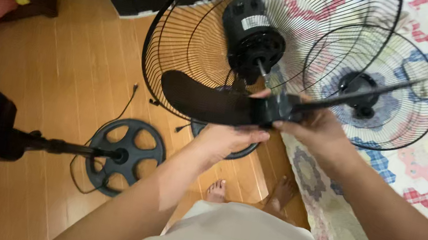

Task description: The person disassembles a pedestal fan, removing the front guard and handling the blade assembly on the motor housing, then reattaches the guard and adjusts the fan head. Near the end the person picks up a cloth and wipes the fan guard and body, then stands back with the reassembled fans.

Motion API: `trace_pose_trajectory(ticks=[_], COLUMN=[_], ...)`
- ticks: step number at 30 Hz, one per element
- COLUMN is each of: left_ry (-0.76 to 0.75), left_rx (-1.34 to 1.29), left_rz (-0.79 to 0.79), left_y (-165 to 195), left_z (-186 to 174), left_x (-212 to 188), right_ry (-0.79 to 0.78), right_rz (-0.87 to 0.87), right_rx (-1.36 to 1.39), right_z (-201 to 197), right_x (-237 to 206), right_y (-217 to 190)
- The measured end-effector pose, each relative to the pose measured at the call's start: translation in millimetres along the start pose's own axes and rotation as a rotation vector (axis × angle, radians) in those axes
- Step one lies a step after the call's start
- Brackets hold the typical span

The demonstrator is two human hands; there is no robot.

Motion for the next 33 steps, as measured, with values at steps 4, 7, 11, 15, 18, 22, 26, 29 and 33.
trace_pose_trajectory(ticks=[4,7,11,15,18,22,26,29,33], left_ry=[0.012,-0.084,-0.017,0.333,0.456,0.354,0.259,0.193,0.191], left_rx=[0.185,0.102,-0.101,0.129,0.607,0.871,0.865,0.884,0.873], left_rz=[-0.296,-0.387,-0.114,0.151,-0.013,0.062,-0.081,-0.086,-0.152], left_y=[-40,-40,33,113,127,132,105,97,90], left_z=[-10,11,16,-31,-56,-55,-60,-55,-55], left_x=[-12,-38,-36,9,39,76,100,112,120], right_ry=[0.052,0.062,0.021,0.068,-0.038,-0.017,-0.058,-0.078,-0.072], right_rz=[0.001,0.087,-0.019,0.282,-0.257,-0.098,-0.079,-0.078,-0.016], right_rx=[-0.189,-0.337,-0.384,-0.571,-0.57,-0.552,-0.542,-0.536,-0.571], right_z=[-11,-15,-5,-14,13,6,6,5,4], right_x=[21,26,30,33,38,42,44,47,49], right_y=[3,10,-6,10,-43,-33,-33,-36,-35])
Point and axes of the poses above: each hand's wrist, its own x-axis towards the middle knuckle, its own z-axis out of the palm, y = z × x, the point moved 10 cm from there along x, towards the middle knuckle, and after that the axes turned 1 degree about -y, right-handed, at the moved point
